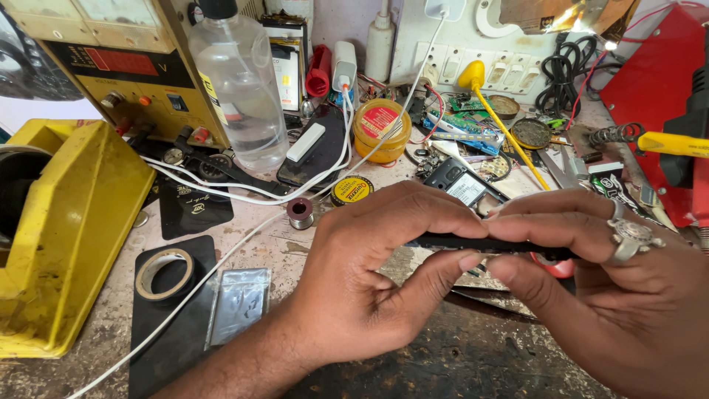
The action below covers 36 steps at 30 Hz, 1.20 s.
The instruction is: The person disassembles a feature phone at a cluttered repair bench, using tweezers and a black spudger to pry and reposition the internal board and components inside the housing. They press the housing closed, insert the battery, and press the keypad to power the phone on, with the boot screen appearing on the display.
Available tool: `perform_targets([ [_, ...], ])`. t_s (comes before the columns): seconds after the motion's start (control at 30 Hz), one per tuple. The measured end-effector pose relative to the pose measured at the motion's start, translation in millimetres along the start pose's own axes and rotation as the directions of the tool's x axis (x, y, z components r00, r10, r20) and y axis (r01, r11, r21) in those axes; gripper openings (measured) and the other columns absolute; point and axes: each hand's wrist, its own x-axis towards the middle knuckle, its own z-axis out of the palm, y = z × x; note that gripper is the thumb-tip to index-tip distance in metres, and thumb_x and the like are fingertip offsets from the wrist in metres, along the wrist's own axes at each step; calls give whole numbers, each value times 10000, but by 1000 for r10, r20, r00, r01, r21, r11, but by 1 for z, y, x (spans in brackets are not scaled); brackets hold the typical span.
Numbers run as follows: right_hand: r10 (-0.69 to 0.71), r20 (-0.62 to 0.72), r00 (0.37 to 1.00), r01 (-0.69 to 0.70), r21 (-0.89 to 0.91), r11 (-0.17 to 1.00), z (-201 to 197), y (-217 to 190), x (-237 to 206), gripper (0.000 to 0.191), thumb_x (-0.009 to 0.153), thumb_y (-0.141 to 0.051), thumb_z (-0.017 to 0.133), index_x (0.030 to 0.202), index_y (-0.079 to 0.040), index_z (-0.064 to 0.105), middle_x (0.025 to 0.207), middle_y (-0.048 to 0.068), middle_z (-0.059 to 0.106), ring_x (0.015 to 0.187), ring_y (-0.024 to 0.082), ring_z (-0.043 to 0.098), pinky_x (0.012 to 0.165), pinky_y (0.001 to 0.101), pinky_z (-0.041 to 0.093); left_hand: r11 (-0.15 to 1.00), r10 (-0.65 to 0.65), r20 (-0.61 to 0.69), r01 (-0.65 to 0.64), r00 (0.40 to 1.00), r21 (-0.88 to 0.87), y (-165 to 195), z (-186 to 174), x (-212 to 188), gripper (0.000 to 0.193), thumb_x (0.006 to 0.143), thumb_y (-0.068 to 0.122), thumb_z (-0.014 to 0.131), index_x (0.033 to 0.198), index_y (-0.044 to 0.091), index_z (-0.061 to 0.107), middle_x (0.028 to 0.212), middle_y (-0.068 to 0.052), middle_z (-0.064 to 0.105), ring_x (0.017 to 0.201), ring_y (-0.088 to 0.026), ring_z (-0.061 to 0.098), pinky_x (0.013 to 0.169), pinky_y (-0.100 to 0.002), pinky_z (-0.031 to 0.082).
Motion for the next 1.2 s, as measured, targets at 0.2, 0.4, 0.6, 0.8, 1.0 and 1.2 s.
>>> perform_targets([
  [0.2,-47,-19,999,46,-45,998,0,-3,2,219,878,-44,749,1087,-58,681,1089,99,731,1006,154,741,784,297,581,1000,13,25,-13,1000,4,0,-1,-1,238,928,-7,732,1155,39,677,1123,-101,739,1081,-237,764,958,-341,627],
  [0.4,-61,-37,997,56,-130,990,2,-6,2,223,856,-42,764,1059,-40,669,1015,91,739,986,160,733,779,297,600,1000,-4,13,4,1000,4,2,-1,0,223,907,-12,729,1119,30,676,1079,-113,736,1030,-238,765,907,-335,626],
  [0.6,-65,-70,995,57,-107,993,5,-7,1,226,851,-41,781,1052,-48,677,1031,94,734,935,146,734,772,289,593,1000,2,-4,-2,1000,-1,5,1,1,223,905,-10,738,1115,24,671,1067,-118,735,1016,-237,769,885,-324,625],
  [0.8,-56,-86,995,50,-78,996,6,-7,0,213,844,-44,780,1034,-47,682,1021,93,735,930,152,730,772,284,591,999,-33,-6,33,999,-15,6,1,0,222,902,-12,735,1113,26,677,1061,-114,743,1007,-223,776,880,-316,629],
  [1.0,-57,-85,995,45,-134,990,6,-7,1,195,851,-68,788,1021,-39,696,998,91,745,940,153,739,746,279,591,998,-51,-14,51,999,-23,4,4,-1,221,879,-22,738,1088,17,680,1032,-120,741,977,-221,779,850,-311,628],
  [1.2,-57,-73,996,47,-134,990,6,-6,1,191,852,-73,786,1016,-41,693,1000,94,743,941,155,742,750,282,592,999,-40,-25,39,999,-29,0,6,-6,186,946,-4,754,1115,28,683,1059,-98,748,998,-183,785,872,-271,630],
])
